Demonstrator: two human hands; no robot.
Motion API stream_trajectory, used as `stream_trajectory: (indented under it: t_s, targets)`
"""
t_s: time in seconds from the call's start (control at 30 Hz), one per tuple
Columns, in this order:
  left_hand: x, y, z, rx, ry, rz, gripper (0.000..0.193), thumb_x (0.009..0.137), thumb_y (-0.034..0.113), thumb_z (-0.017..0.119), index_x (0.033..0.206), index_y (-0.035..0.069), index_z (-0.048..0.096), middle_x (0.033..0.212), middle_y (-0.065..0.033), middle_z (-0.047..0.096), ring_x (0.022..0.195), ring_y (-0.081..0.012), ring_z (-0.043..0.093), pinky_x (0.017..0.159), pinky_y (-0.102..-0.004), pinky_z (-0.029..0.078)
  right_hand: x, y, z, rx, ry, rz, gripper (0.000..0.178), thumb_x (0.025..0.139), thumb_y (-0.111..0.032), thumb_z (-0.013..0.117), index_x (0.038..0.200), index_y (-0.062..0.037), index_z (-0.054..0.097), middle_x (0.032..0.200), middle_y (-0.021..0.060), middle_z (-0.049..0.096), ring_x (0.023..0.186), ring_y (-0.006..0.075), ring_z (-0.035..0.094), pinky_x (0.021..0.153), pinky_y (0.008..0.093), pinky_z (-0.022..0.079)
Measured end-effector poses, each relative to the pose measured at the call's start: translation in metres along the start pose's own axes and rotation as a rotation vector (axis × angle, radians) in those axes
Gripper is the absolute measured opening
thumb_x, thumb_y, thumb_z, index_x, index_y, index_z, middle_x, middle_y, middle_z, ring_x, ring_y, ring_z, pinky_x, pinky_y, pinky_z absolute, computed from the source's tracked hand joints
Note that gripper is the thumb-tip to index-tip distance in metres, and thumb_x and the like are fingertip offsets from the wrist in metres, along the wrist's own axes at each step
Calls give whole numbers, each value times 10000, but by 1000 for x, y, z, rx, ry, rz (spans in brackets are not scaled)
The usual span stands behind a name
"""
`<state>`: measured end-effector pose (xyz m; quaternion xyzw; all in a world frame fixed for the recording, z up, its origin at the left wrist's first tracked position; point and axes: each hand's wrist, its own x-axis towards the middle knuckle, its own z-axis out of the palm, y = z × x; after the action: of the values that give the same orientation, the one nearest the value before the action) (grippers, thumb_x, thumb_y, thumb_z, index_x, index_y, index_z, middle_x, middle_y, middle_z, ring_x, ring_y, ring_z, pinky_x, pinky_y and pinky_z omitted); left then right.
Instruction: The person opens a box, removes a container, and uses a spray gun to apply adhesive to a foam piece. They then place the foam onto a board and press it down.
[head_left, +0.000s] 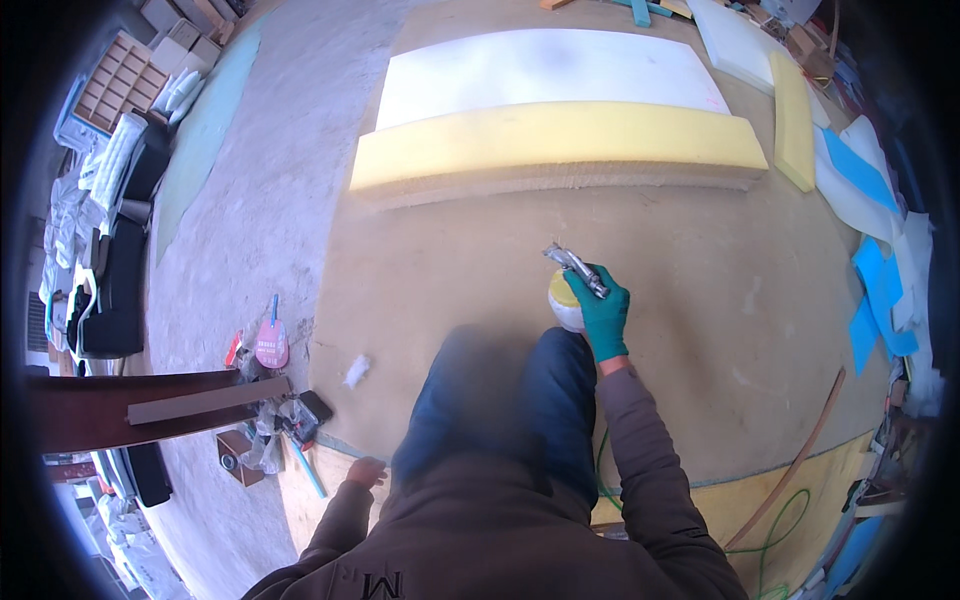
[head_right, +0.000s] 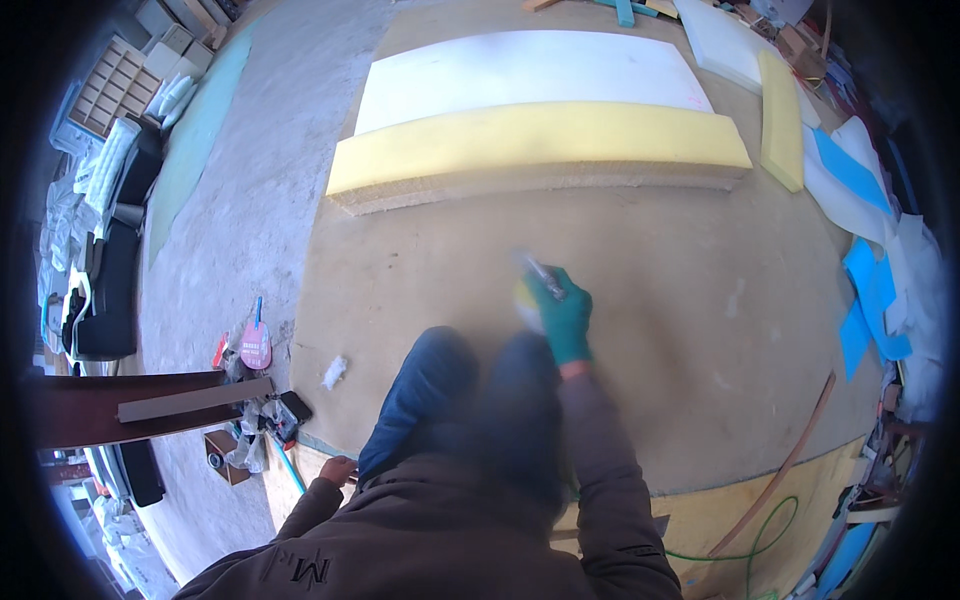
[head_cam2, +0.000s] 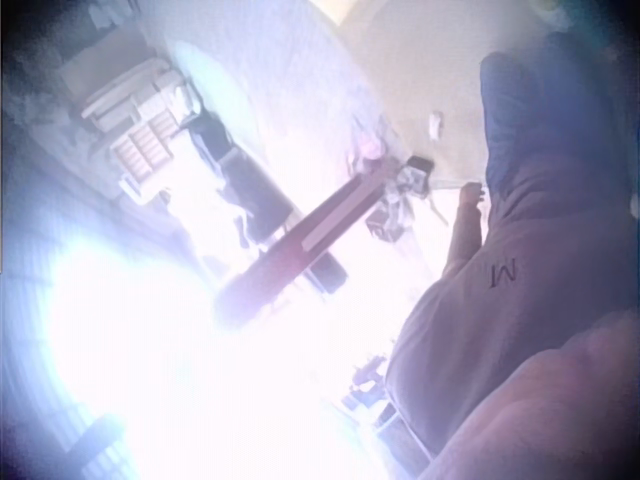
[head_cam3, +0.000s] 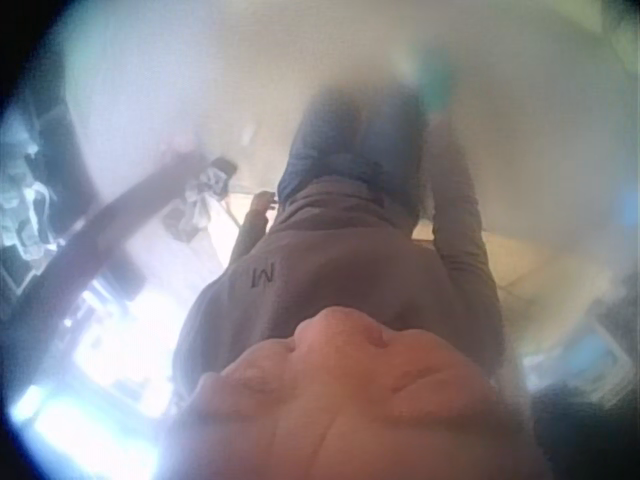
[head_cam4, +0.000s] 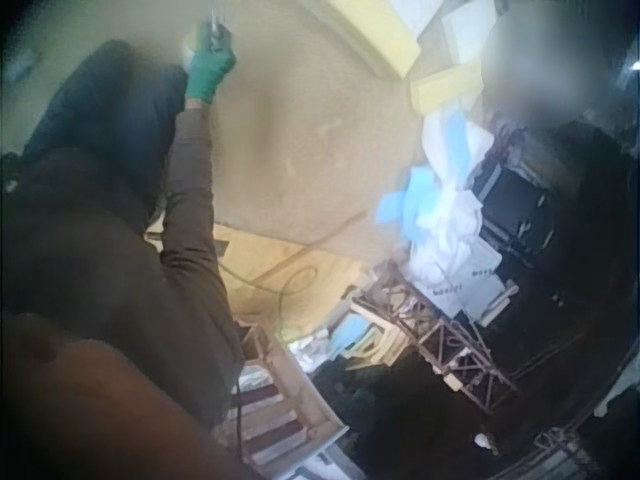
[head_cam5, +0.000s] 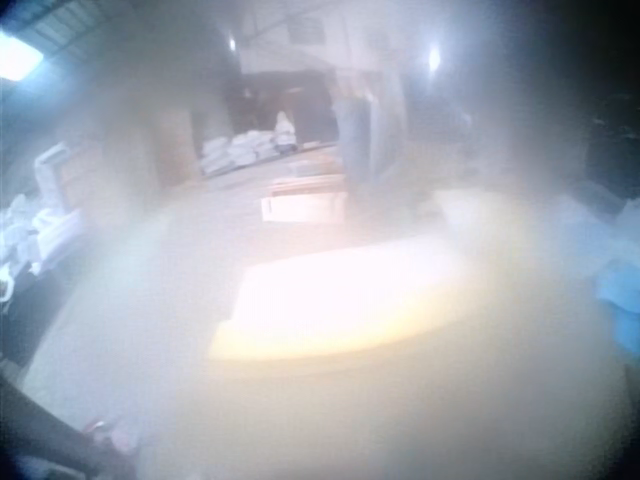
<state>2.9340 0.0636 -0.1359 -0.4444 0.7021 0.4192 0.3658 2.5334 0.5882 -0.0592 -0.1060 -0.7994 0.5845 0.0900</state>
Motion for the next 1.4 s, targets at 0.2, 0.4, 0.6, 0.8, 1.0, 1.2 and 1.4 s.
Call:
stream_trajectory:
  t_s: [0.2, 0.4, 0.6, 0.8, 1.0, 1.2, 1.4]
  targets:
    - [11, -22, -3, 101, -52, 49, 289, 1006, 211, 643, 1123, -49, 694, 1050, -158, 756, 902, -247, 776, 693, -365, 638, -5, -5, 36, -23, -54, -116, 308, 901, -389, 834, 1019, -109, 784, 774, 171, 732, 644, 244, 703, 627, 384, 546]
    - [10, -28, -1, 36, -41, 6, 351, 1031, 253, 614, 1197, -51, 668, 1103, -167, 751, 925, -252, 774, 722, -365, 637, -10, -21, 64, 6, -98, -111, 320, 897, -408, 828, 1004, -110, 783, 787, 181, 736, 673, 300, 725, 633, 408, 552]
    - [7, -24, -2, 0, -10, -6, 330, 1002, 230, 651, 1164, -54, 699, 1046, -152, 752, 894, -251, 765, 727, -371, 630, -14, -35, 78, -13, -174, -64, 307, 892, -251, 871, 1099, -39, 788, 884, 40, 791, 807, 61, 698, 751, 279, 566]
    - [4, -22, -3, 12, -20, -29, 353, 1047, 276, 601, 1225, -23, 664, 1154, -154, 743, 944, -247, 769, 748, -374, 621, -16, -40, 82, -96, -163, -183, 301, 898, -258, 864, 1092, -42, 786, 850, 48, 779, 772, 71, 693, 733, 282, 562]
    - [12, -24, 0, 87, -44, -48, 338, 1046, 271, 600, 1195, -21, 682, 1079, -141, 766, 906, -244, 772, 722, -360, 622, -11, -35, 59, -143, -58, -74, 289, 909, -265, 854, 1074, -40, 781, 822, 40, 761, 746, 76, 689, 714, 285, 563]
    - [19, -27, 2, 62, -40, 23, 323, 1049, 274, 587, 1162, -6, 703, 1024, -134, 781, 860, -238, 772, 714, -359, 619, -9, -29, 41, -49, 27, -4, 274, 917, -254, 845, 1082, -45, 784, 820, 41, 763, 745, 76, 685, 704, 292, 563]
    - [19, -24, 3, 65, -40, -10, 298, 1031, 257, 608, 1143, -1, 706, 1006, -132, 782, 865, -228, 771, 711, -363, 623, -11, -20, 64, -31, -95, -29, 317, 907, -409, 813, 1084, -147, 793, 841, 144, 768, 749, 273, 744, 703, 394, 569]
